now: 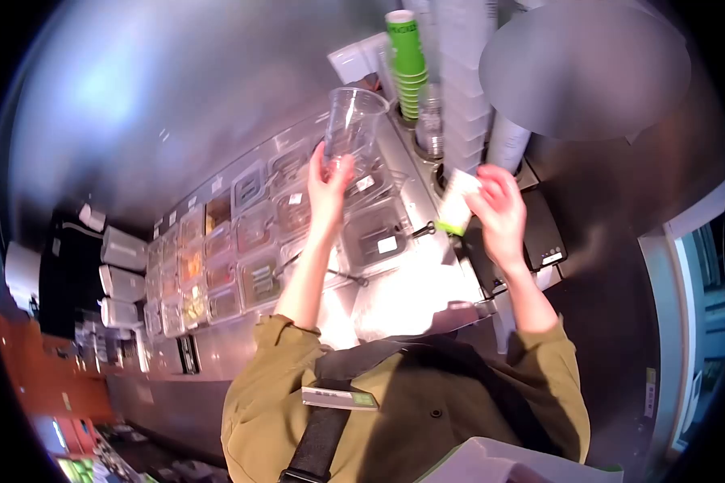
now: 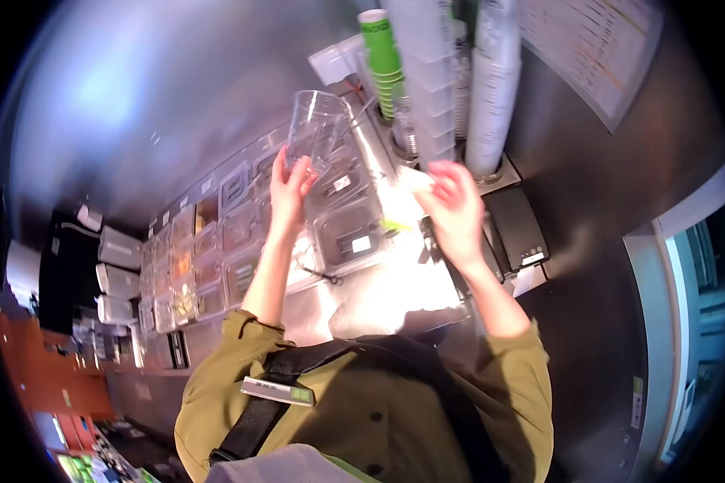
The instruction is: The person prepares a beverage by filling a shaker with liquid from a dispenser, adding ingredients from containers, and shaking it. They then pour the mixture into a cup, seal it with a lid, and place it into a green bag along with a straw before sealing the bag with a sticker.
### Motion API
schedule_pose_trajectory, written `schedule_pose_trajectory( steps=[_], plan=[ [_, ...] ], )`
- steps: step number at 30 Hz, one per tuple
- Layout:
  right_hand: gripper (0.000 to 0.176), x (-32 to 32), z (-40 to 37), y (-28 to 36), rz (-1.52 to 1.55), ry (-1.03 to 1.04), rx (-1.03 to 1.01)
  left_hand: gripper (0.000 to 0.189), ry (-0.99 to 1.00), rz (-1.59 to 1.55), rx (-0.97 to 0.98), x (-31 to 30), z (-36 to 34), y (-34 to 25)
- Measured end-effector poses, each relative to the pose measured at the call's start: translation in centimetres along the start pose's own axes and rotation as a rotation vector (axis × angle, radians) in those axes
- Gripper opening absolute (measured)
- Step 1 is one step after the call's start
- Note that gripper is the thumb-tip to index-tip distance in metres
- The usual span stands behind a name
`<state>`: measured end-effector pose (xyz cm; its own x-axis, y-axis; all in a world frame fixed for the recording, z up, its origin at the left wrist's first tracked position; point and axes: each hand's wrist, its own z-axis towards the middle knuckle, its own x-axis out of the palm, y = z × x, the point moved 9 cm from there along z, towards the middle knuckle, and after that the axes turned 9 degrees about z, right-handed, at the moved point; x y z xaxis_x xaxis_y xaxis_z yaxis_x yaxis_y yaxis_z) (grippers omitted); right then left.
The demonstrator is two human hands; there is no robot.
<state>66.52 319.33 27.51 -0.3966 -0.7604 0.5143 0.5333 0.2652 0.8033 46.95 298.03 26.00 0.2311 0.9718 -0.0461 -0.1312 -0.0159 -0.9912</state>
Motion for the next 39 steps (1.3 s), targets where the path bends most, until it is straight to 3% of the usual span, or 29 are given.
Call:
schedule_pose_trajectory(
  steps=[1, 6, 9, 11, 13, 15, 16, 17, 18, 20, 21, 22, 23, 25, 27, 29, 32, 35, 37, 38, 39],
  plan=[
    [0.04, 3.7, 1.1, -1.3, 0.066, 0.071, -0.013, 0.069, -0.057, 0.163, 0.108, -1.6, -1.4, -0.7],
    [0.04, 20.9, 0.5, -7.5, 0.114, 0.295, 0.003, 0.078, -0.222, 0.142, 0.319, -11.7, -5.7, -1.3],
    [0.044, 28.2, -2.4, -11.6, -0.167, 0.314, -0.091, 0.082, -0.334, 0.258, 0.256, -19.4, -8.2, -1.3],
    [0.054, 33.4, -5.7, -13.1, -0.453, 0.342, -0.236, 0.079, -0.437, 0.122, 0.266, -25.2, -9.7, 0.0],
    [0.058, 37.7, -8.9, -16.3, -0.55, 0.315, -0.245, 0.083, -0.516, 0.061, 0.269, -31.2, -11.1, 2.3],
    [0.059, 41.1, -12.4, -25.7, -0.002, 0.545, 0.389, 0.088, -0.341, -0.227, 0.196, -35.1, -12.1, 5.3],
    [0.055, 42.3, -15.9, -29.0, 0.186, 0.514, 0.791, 0.091, -0.167, -0.287, 0.116, -36.9, -12.6, 5.9],
    [0.054, 44.5, -17.6, -30.3, 0.134, 0.61, 0.709, 0.093, -0.089, -0.238, 0.091, -39.9, -13.3, 6.9],
    [0.06, 46.2, -19.3, -31.5, -0.105, 0.72, 0.62, 0.094, -0.092, -0.215, -0.047, -43.4, -13.9, 9.1],
    [0.075, 51.1, -24.6, -34.2, -0.421, 1.037, 0.714, 0.078, -0.246, -0.019, -0.115, -50.5, -14.7, 9.3],
    [0.067, 52.4, -26.5, -35.4, -0.375, 0.978, 0.811, 0.077, -0.299, -0.291, -0.182, -52.6, -14.7, 11.2],
    [0.061, 53.5, -26.6, -37.6, -0.428, 1.115, 0.791, 0.072, -0.324, -0.365, -0.159, -54.5, -14.8, 12.0],
    [0.056, 54.7, -25.5, -40.4, -0.481, 1.256, 0.77, 0.07, -0.353, -0.442, -0.137, -56.4, -14.9, 12.7],
    [0.042, 57.7, -19.8, -44.7, -0.778, 1.271, 0.626, 0.074, -0.364, -0.568, -0.242, -60.3, -15.5, 14.7],
    [0.038, 58.6, -12.0, -50.0, -1.218, 1.097, -0.246, 0.084, -0.373, -0.642, -0.263, -64.6, -16.3, 15.7],
    [0.032, 57.1, -7.4, -55.4, -1.181, 0.947, -0.541, 0.09, -0.33, -0.67, -0.284, -68.6, -17.0, 16.6],
    [0.027, 54.8, -4.9, -62.4, -1.494, 1.313, 0.118, 0.094, -0.337, -0.562, -0.221, -73.0, -17.1, 16.5],
    [0.022, 56.7, -3.5, -60.1, -1.274, 1.306, -0.039, 0.095, -0.45, -0.513, -0.177, -75.9, -16.6, 16.9],
    [0.015, 58.0, -1.0, -57.9, -0.96, 1.176, 0.153, 0.097, -0.554, -0.457, -0.203, -76.7, -16.2, 17.6],
    [0.014, 58.4, 0.9, -57.5, -0.924, 1.145, 0.044, 0.098, -0.565, -0.44, -0.203, -76.4, -15.4, 17.2],
    [0.018, 57.0, 3.7, -59.3, -0.909, 0.993, 0.266, 0.098, -0.577, -0.424, -0.206, -76.0, -14.7, 17.0]
  ],
)
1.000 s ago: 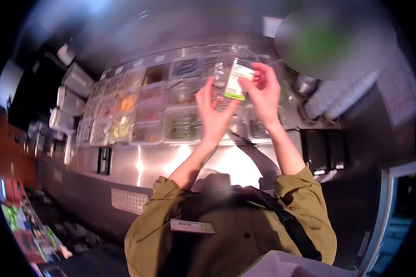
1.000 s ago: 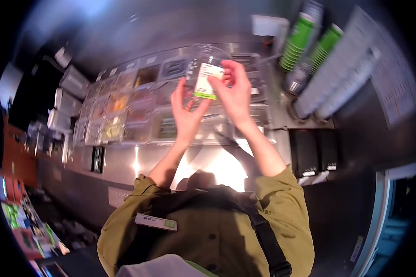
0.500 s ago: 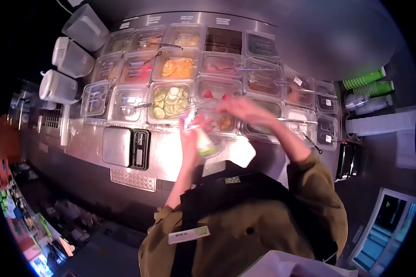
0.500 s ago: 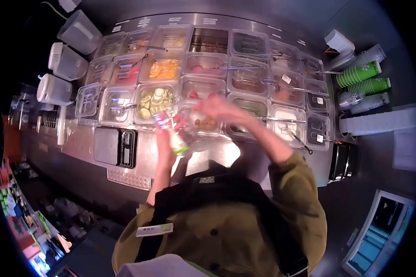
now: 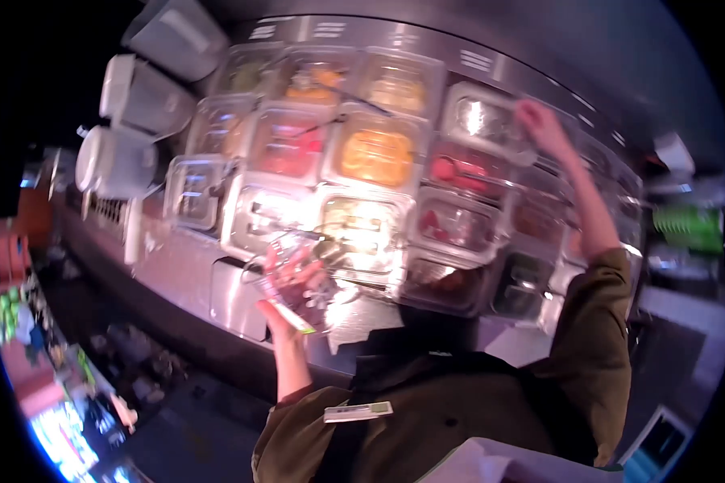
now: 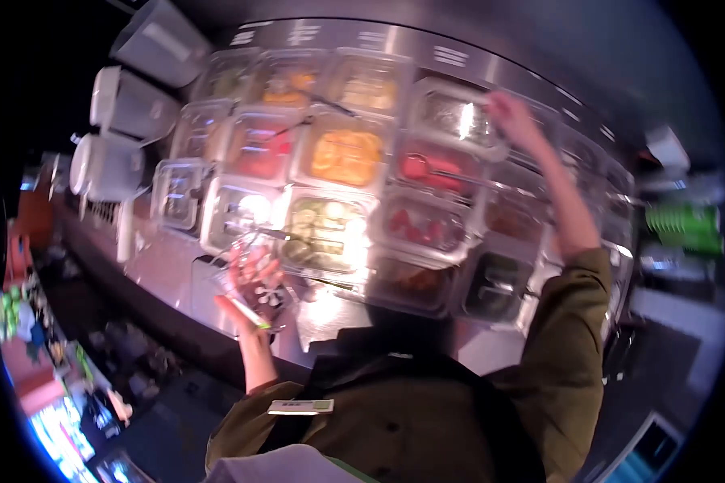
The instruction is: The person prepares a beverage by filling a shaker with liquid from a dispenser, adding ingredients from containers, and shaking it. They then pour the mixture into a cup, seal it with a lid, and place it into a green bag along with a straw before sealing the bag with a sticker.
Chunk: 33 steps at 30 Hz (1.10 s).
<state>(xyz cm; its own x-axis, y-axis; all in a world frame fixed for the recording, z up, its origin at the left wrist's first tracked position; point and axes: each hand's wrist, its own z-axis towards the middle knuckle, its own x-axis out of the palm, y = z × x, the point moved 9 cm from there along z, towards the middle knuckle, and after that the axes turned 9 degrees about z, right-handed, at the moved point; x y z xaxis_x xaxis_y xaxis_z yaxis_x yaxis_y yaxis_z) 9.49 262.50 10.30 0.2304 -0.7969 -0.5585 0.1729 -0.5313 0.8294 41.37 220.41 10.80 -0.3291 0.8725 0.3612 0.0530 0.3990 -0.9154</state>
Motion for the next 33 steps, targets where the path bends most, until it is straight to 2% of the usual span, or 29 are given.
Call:
schedule_pose_trajectory(
  steps=[1, 2, 3, 4, 6, 9, 10, 11, 12, 13, 16, 18, 20, 23, 24, 25, 26, 27, 28, 29, 31, 32, 33],
  plan=[
    [0.021, -1.6, 2.0, -2.1, 0.013, -0.027, -0.004, 0.098, 0.001, -0.042, 0.006, 0.7, 0.3, 0.4],
    [0.021, -3.0, 3.7, -3.7, 0.17, -0.087, 0.056, 0.098, 0.057, -0.156, -0.043, 1.2, 0.8, 1.2],
    [0.023, -4.1, 6.1, -6.7, 0.21, -0.133, 0.03, 0.099, 0.042, -0.098, -0.053, 1.5, 1.2, 1.7],
    [0.022, -4.8, 7.8, -7.6, 0.189, -0.208, 0.004, 0.1, 0.033, -0.044, -0.071, 2.1, 1.4, 2.1],
    [0.024, -5.2, 11.0, -10.4, 0.074, -0.195, 0.075, 0.105, 0.04, -0.016, -0.073, 3.0, 2.1, 2.4],
    [0.027, -5.2, 12.7, -9.4, -0.207, -0.349, -0.159, 0.107, 0.043, 0.067, -0.063, 3.2, 2.5, 2.7],
    [0.031, -4.8, 13.0, -9.3, -0.357, -0.274, -0.108, 0.106, 0.013, 0.061, -0.079, 2.6, 2.4, 3.3],
    [0.033, -4.5, 12.2, -7.6, -0.711, -0.277, -0.14, 0.106, 0.026, 0.069, -0.062, 2.7, 2.6, 3.3],
    [0.035, -4.3, 10.0, -4.2, -0.807, -0.354, -0.123, 0.105, 0.045, 0.078, -0.05, 3.0, 2.7, 3.4],
    [0.034, -4.5, 8.2, -2.3, -0.732, -0.472, -0.338, 0.104, 0.052, 0.082, -0.039, 3.2, 2.8, 3.5],
    [0.033, -1.6, 0.3, 1.6, -0.68, -0.07, -0.261, 0.1, 0.064, 0.153, 0.026, 3.9, 2.9, 2.6],
    [0.033, 0.9, -6.4, 2.1, -0.843, 0.168, -0.27, 0.103, 0.039, 0.142, 0.003, 4.0, 3.4, 3.0],
    [0.033, 1.9, -10.4, 0.4, -0.906, 0.354, -0.048, 0.102, -0.004, 0.141, 0.001, 5.1, 3.9, 2.8],
    [0.026, 3.2, -11.9, -0.9, -0.391, 0.376, 0.019, 0.098, 0.067, 0.152, 0.037, 7.3, 5.1, 2.2],
    [0.023, 3.4, -12.1, 0.0, -0.516, 0.393, -0.042, 0.097, 0.084, 0.175, 0.046, 8.0, 5.6, 1.8],
    [0.019, 3.9, -12.0, 1.9, -0.642, 0.41, -0.101, 0.096, 0.139, 0.209, 0.148, 9.1, 5.9, 0.6],
    [0.016, 4.7, -12.0, 3.4, -0.77, 0.429, -0.159, 0.095, 0.05, 0.161, 0.027, 9.0, 6.3, 0.8],
    [0.014, 5.7, -12.3, 4.1, -1.048, 0.458, -0.245, 0.094, 0.078, 0.229, 0.059, 9.8, 6.5, -0.1],
    [0.013, 6.4, -12.5, 5.8, -1.099, 0.42, -0.385, 0.094, 0.106, 0.298, 0.09, 10.1, 6.7, -0.6],
    [0.013, 6.8, -12.6, 7.4, -1.146, 0.38, -0.526, 0.091, 0.204, 0.266, 0.206, 10.5, 6.8, -1.0],
    [0.017, 7.2, -13.2, 10.3, -1.293, 0.311, -0.801, 0.088, 0.167, 0.456, 0.231, 10.8, 6.9, -1.9],
    [0.019, 7.4, -13.7, 10.7, -1.338, 0.31, -0.857, 0.088, 0.157, 0.582, 0.262, 11.0, 6.9, -2.5],
    [0.022, 7.4, -14.2, 11.1, -1.384, 0.307, -0.918, 0.09, 0.127, 0.561, 0.312, 10.8, 7.0, -2.7]
  ],
)
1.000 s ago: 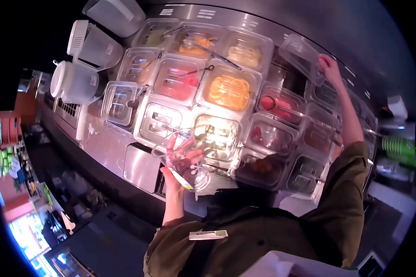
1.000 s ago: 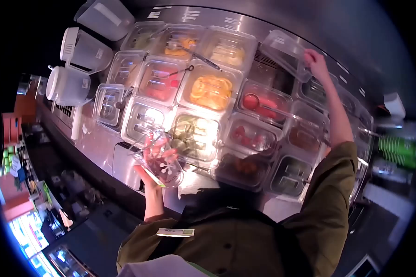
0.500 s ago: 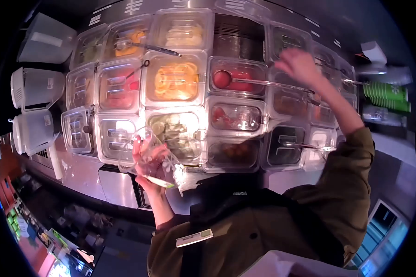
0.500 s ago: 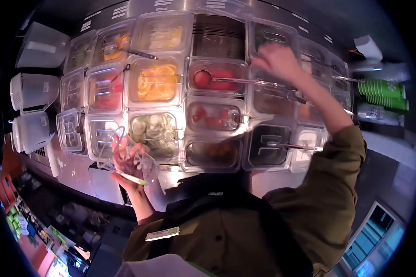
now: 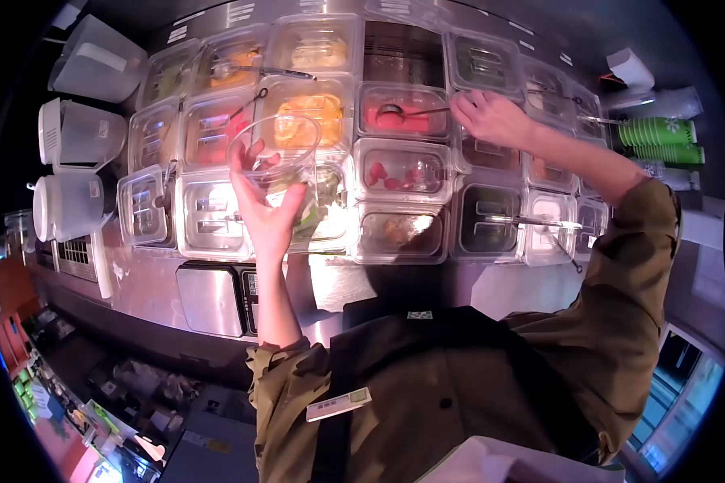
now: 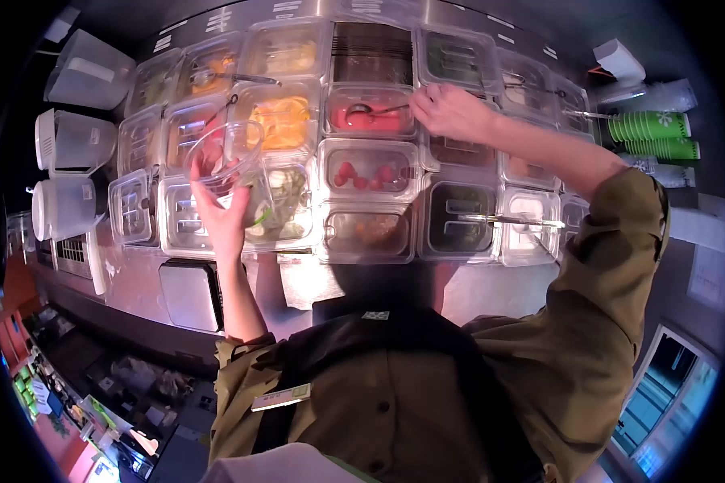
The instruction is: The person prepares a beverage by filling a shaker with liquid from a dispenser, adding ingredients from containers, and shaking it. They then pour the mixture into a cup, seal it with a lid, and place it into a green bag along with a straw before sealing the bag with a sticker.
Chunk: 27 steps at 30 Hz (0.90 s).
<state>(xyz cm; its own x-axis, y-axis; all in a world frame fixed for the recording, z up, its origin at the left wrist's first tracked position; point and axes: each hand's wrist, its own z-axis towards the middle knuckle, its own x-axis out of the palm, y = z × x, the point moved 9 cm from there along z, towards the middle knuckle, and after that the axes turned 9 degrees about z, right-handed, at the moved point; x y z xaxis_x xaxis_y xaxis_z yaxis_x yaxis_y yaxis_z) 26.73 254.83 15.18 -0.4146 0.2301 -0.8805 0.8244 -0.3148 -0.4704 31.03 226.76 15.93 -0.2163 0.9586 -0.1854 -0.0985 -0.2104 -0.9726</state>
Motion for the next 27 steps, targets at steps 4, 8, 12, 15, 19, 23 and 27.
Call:
schedule_pose_trajectory(
  steps=[4, 8, 12, 15, 19, 23, 27],
  plan=[
    [0.041, 0.1, -0.8, 1.4, -0.063, 0.207, -0.018, 0.089, -0.117, 0.556, 0.122, -1.7, 0.2, -1.0],
    [0.021, 0.2, -0.4, 0.4, 0.219, 0.363, 0.235, 0.09, -0.114, 0.765, 0.245, -1.0, 0.6, -2.0],
    [0.009, 0.6, 0.4, -1.8, 0.478, 0.409, 0.524, 0.09, -0.038, 0.903, 0.427, 1.7, 1.6, -2.1],
    [0.011, 2.2, -0.5, -3.1, 0.629, 0.385, 0.721, 0.091, 0.039, 0.976, 0.468, 3.5, 2.0, -2.0],
    [0.016, 6.5, -4.6, -3.3, 0.966, 0.27, 0.971, 0.09, 0.126, 1.013, 0.502, 5.4, 2.3, -2.2],
    [0.021, 6.7, -8.4, -2.6, 1.047, 0.224, 1.077, 0.09, 0.211, 1.029, 0.513, 7.2, 2.6, -1.4],
    [0.023, 5.2, -11.2, -2.7, 1.064, 0.17, 1.156, 0.091, 0.244, 1.039, 0.523, 9.3, 3.1, -0.7]
  ],
)
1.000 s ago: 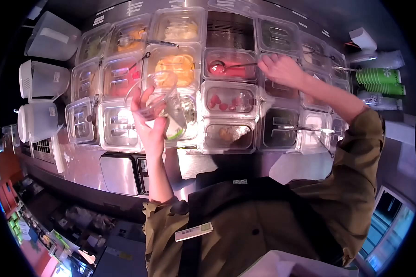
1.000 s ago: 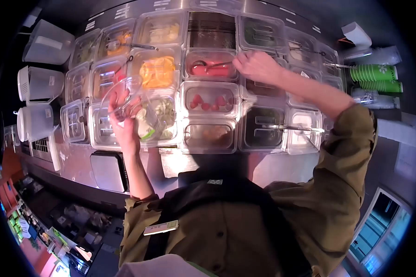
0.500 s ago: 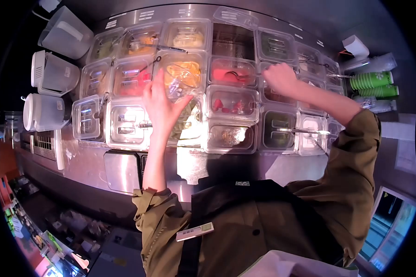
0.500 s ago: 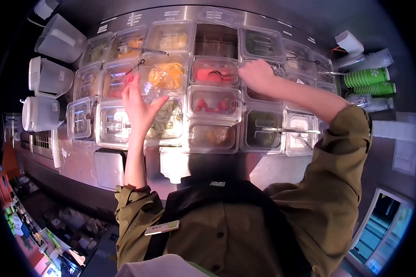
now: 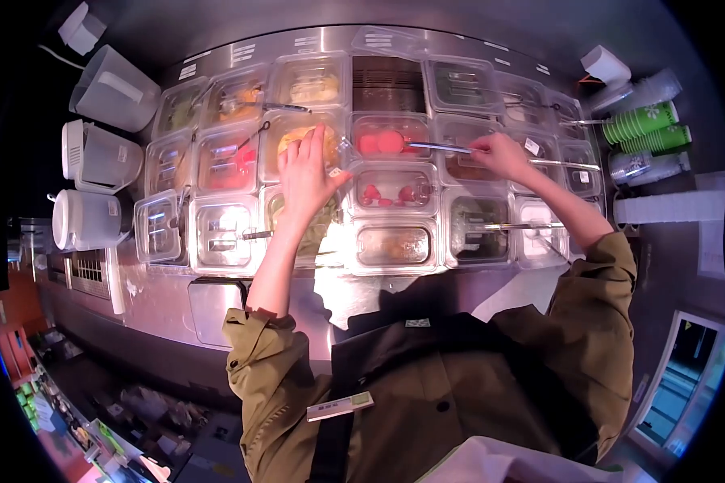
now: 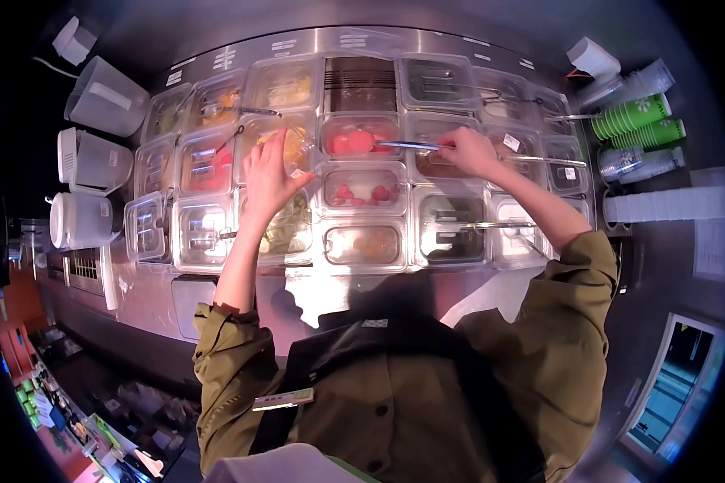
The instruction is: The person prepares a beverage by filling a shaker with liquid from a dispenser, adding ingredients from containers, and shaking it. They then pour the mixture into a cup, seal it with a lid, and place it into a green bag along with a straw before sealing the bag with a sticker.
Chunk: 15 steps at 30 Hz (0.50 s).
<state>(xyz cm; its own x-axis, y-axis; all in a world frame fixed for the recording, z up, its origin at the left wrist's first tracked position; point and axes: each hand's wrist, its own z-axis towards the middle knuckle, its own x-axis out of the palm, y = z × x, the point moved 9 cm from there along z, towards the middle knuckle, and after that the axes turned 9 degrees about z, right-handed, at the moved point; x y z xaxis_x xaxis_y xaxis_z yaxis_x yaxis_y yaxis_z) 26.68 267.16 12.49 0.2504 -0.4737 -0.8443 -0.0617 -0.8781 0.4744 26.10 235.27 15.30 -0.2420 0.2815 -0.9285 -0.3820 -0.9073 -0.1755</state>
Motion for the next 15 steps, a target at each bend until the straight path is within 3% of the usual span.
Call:
schedule_pose_trajectory(
  steps=[3, 6, 9, 10, 13, 15],
  plan=[
    [0.024, -1.1, -0.7, -1.4, 0.079, -0.003, 0.033, 0.091, -0.066, 0.093, 0.027, 0.7, 0.9, -1.0],
    [0.024, -3.2, -1.6, -0.8, 0.168, -0.032, 0.014, 0.09, 0.06, 0.034, -0.017, 1.8, 2.0, -1.6],
    [0.023, -7.0, -4.0, 3.0, 0.161, -0.078, 0.002, 0.089, 0.121, -0.046, -0.037, 1.8, 2.9, -2.8],
    [0.022, -8.0, -4.8, 4.4, 0.142, -0.091, 0.001, 0.089, 0.051, -0.119, -0.038, 1.3, 3.1, -3.3],
    [0.022, -10.1, -7.5, 9.2, -0.189, -0.262, -0.263, 0.092, -0.165, -0.342, -0.048, 0.1, 3.7, -4.6],
    [0.024, -10.3, -10.9, 13.2, -0.531, -0.523, -0.669, 0.09, -0.214, -0.522, -0.107, -0.6, 3.8, -4.9]
  ],
)
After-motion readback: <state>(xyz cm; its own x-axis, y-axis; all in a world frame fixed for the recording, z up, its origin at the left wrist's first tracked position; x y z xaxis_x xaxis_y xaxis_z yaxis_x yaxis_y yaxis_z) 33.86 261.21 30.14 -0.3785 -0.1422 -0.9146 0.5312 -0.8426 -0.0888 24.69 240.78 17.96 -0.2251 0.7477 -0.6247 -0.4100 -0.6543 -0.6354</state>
